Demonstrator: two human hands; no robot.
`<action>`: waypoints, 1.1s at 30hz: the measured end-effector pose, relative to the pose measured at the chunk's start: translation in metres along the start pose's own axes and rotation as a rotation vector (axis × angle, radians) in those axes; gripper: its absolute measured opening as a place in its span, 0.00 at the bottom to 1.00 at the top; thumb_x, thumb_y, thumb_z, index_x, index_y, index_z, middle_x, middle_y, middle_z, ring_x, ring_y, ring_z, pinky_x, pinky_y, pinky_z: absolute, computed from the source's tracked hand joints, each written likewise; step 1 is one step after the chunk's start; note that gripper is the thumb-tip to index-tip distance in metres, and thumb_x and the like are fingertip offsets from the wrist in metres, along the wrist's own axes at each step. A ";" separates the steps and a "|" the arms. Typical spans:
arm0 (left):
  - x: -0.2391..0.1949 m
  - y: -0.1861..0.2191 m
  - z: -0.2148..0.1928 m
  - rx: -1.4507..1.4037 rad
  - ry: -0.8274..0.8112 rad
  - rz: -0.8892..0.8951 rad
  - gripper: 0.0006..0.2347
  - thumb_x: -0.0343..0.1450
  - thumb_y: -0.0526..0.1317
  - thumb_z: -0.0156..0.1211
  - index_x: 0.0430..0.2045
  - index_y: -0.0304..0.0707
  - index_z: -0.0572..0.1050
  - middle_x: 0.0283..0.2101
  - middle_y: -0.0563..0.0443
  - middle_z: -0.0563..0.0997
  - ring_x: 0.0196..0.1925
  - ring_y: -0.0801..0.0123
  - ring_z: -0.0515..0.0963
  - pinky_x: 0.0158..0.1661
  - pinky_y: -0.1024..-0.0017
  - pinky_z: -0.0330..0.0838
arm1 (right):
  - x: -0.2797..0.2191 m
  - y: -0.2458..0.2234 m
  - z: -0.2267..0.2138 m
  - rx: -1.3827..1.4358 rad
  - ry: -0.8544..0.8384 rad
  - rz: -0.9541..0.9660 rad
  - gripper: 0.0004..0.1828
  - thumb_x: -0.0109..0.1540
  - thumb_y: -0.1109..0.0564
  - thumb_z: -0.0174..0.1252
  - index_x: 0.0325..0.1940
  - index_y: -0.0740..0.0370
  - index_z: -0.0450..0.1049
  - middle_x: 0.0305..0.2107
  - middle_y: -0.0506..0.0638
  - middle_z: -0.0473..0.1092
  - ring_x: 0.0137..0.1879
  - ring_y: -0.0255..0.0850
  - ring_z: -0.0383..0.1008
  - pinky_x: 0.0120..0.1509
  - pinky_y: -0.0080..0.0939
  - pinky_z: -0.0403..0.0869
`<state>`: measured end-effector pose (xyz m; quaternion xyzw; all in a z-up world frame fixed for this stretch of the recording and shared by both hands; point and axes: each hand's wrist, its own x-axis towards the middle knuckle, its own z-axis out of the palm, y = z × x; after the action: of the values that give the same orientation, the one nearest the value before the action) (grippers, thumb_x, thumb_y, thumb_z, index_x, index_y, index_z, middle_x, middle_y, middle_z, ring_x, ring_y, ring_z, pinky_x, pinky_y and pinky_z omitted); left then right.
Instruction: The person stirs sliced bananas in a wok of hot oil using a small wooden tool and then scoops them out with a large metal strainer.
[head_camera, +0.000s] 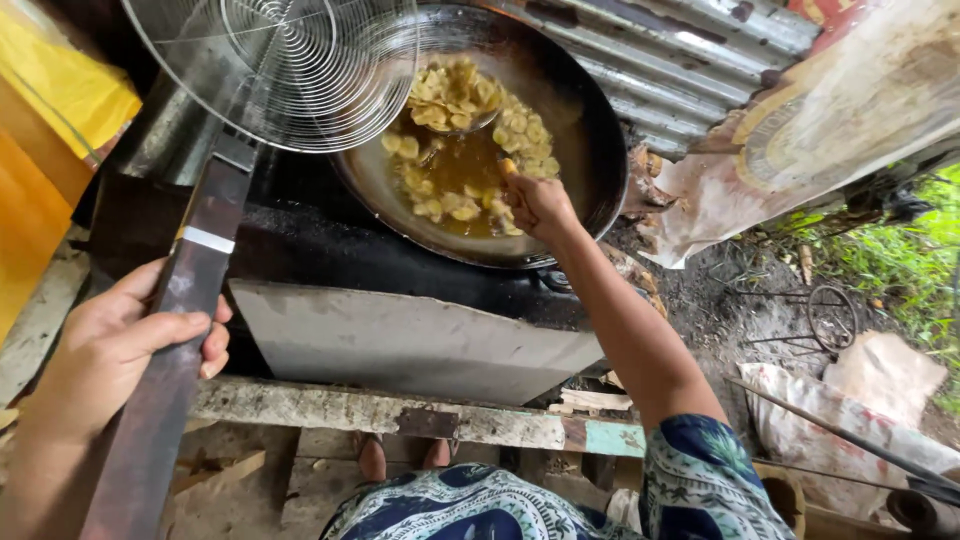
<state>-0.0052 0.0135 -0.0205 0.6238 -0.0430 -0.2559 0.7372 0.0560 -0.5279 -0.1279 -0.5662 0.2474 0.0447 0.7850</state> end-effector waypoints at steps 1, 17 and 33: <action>0.001 0.000 0.000 -0.024 -0.006 0.006 0.13 0.73 0.27 0.53 0.51 0.20 0.71 0.39 0.37 0.77 0.33 0.58 0.78 0.32 0.63 0.73 | -0.016 -0.008 -0.003 0.006 -0.006 -0.028 0.15 0.69 0.56 0.58 0.32 0.67 0.66 0.16 0.48 0.62 0.15 0.33 0.54 0.17 0.37 0.52; 0.015 -0.005 -0.006 -0.025 -0.029 -0.011 0.16 0.73 0.26 0.52 0.55 0.18 0.70 0.40 0.34 0.77 0.32 0.55 0.78 0.32 0.60 0.72 | -0.112 -0.030 -0.031 -0.074 0.031 -0.089 0.17 0.68 0.55 0.54 0.25 0.62 0.67 0.13 0.45 0.59 0.12 0.31 0.53 0.13 0.35 0.50; 0.026 -0.006 -0.001 -0.003 -0.018 -0.022 0.14 0.73 0.26 0.52 0.53 0.20 0.70 0.38 0.35 0.76 0.33 0.56 0.78 0.32 0.60 0.72 | -0.073 -0.037 -0.063 -1.865 0.587 -0.562 0.07 0.67 0.59 0.51 0.43 0.65 0.72 0.27 0.64 0.76 0.32 0.59 0.80 0.36 0.58 0.77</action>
<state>0.0157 0.0027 -0.0328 0.6208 -0.0423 -0.2699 0.7349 -0.0163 -0.5825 -0.0789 -0.9790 0.1547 -0.1070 -0.0790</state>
